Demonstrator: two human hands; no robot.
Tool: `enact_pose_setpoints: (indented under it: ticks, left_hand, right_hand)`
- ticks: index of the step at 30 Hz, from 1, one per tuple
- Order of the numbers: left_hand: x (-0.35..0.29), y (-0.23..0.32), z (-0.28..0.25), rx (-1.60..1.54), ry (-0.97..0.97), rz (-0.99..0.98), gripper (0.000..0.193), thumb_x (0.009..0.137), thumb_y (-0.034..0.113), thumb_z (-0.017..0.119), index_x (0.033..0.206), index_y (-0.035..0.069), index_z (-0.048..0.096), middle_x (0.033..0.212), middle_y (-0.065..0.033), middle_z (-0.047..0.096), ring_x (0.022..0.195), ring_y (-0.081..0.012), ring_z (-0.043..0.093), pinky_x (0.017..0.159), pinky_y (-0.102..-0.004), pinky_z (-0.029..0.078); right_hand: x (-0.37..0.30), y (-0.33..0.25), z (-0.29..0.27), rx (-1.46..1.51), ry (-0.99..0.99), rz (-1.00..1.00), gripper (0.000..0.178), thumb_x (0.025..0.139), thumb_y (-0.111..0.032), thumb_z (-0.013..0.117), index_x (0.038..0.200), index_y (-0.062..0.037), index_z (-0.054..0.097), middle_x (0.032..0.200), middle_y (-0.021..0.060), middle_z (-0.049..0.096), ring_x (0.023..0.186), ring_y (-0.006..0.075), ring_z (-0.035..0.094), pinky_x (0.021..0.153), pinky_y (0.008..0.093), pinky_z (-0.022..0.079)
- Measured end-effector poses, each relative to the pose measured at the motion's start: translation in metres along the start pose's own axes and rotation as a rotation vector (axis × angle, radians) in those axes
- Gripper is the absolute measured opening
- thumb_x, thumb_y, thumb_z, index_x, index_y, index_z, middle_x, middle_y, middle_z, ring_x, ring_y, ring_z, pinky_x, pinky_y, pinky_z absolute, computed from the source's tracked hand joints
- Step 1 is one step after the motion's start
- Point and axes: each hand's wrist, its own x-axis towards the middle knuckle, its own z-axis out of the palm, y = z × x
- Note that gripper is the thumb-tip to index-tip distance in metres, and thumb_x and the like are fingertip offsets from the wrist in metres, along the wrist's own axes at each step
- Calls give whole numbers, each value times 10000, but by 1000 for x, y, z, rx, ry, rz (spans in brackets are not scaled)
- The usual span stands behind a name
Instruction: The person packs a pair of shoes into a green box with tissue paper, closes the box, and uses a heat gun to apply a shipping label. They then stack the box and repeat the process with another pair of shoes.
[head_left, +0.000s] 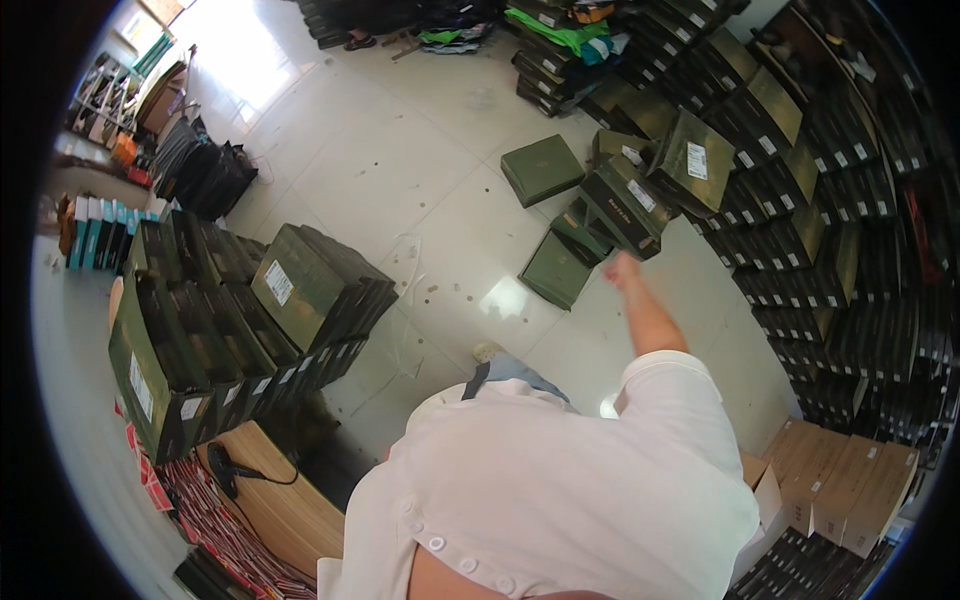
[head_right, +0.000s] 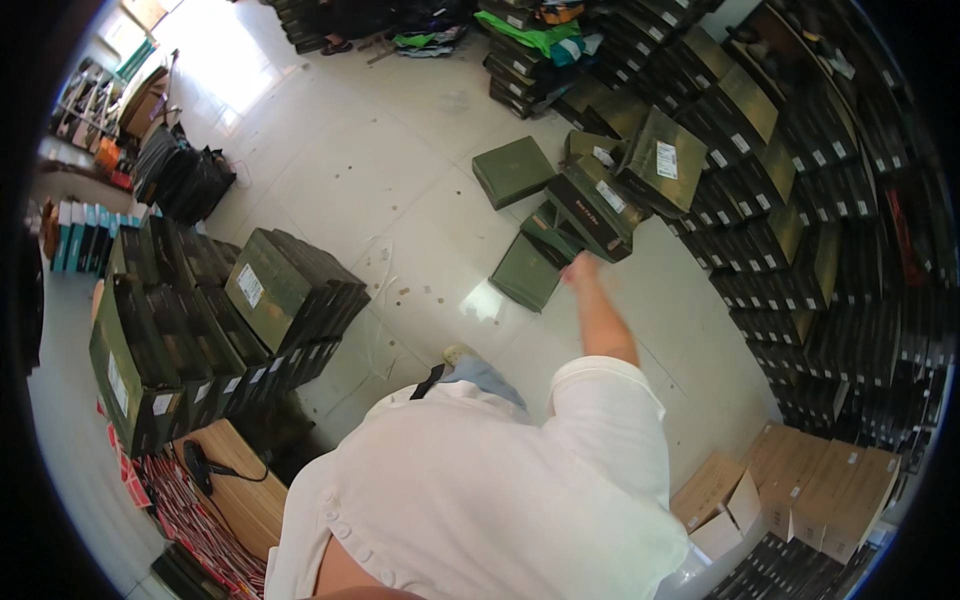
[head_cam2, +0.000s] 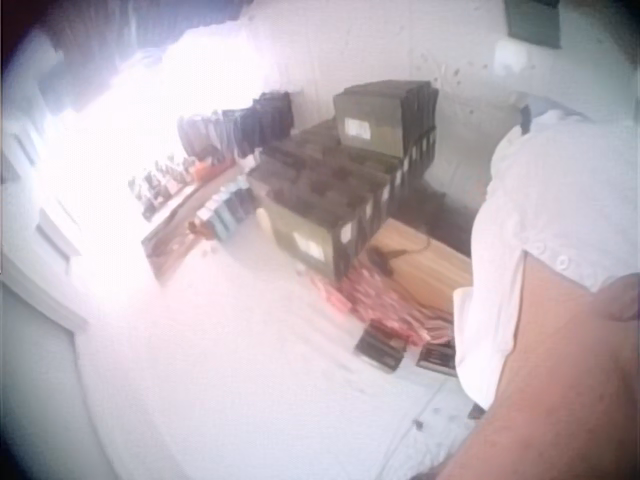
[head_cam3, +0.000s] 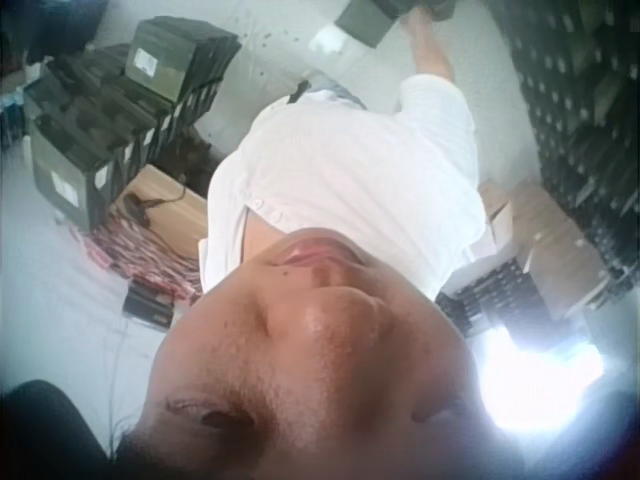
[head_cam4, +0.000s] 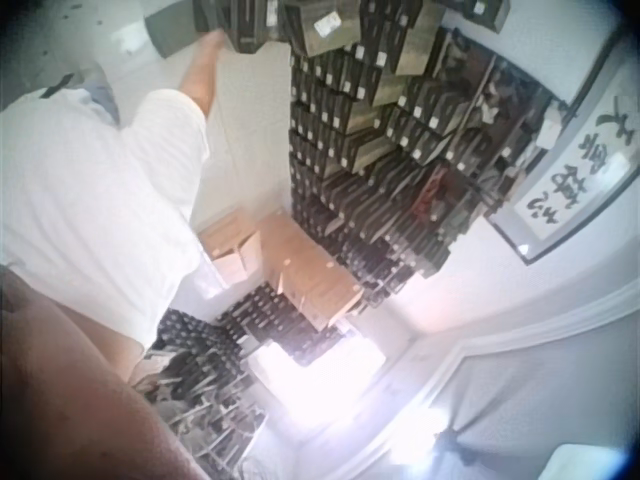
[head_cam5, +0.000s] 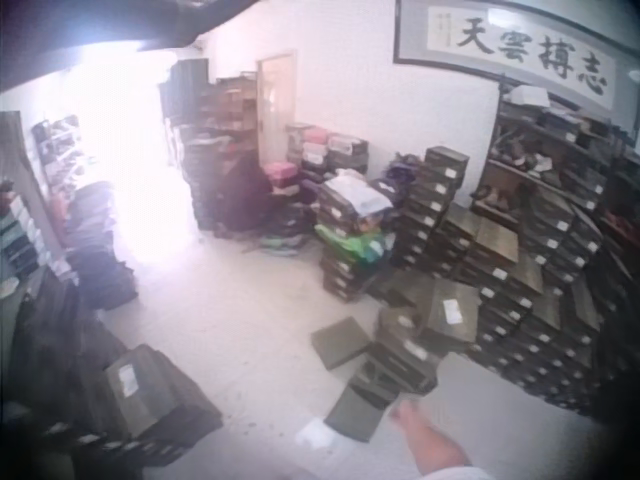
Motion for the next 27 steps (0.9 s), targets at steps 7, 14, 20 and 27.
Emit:
enact_pose_setpoints:
  ticks: [7, 14, 20, 27]
  left_hand:
    - [-9, -74, -3, 53, 110, 60, 455, 970, 342, 530, 1276, 8, 571, 1170, -184, 656, 1069, -275, 647, 896, -394, 510]
    - [-52, -120, 1, -395, 362, -80, 443, 919, 312, 557, 1214, -10, 629, 1132, -195, 680, 1014, -273, 662, 876, -362, 508]
    - [-117, -230, 39, -737, 627, -251, 426, 890, 296, 549, 1177, -6, 640, 1084, -174, 684, 941, -284, 660, 831, -366, 518]
    - [-171, -314, 70, -617, 752, -387, 371, 869, 239, 561, 1124, -25, 616, 987, -228, 664, 857, -326, 658, 741, -425, 534]
  right_hand:
    - [-146, 206, 144, -458, -527, 428, 357, 948, -210, 514, 1213, 28, 483, 1103, 193, 611, 905, 335, 670, 679, 406, 562]
    - [-165, 141, 235, -761, -602, -29, 376, 877, 11, 536, 1247, -42, 573, 804, 83, 598, 633, 194, 584, 520, 322, 485]
    - [-233, 158, 342, -1113, -741, -215, 72, 908, -93, 614, 848, -56, 596, 646, 63, 540, 524, 185, 537, 422, 316, 424]
    - [-416, 332, 445, -1422, -1129, -481, 295, 943, -302, 630, 922, -8, 610, 628, 79, 540, 464, 204, 533, 401, 338, 424]
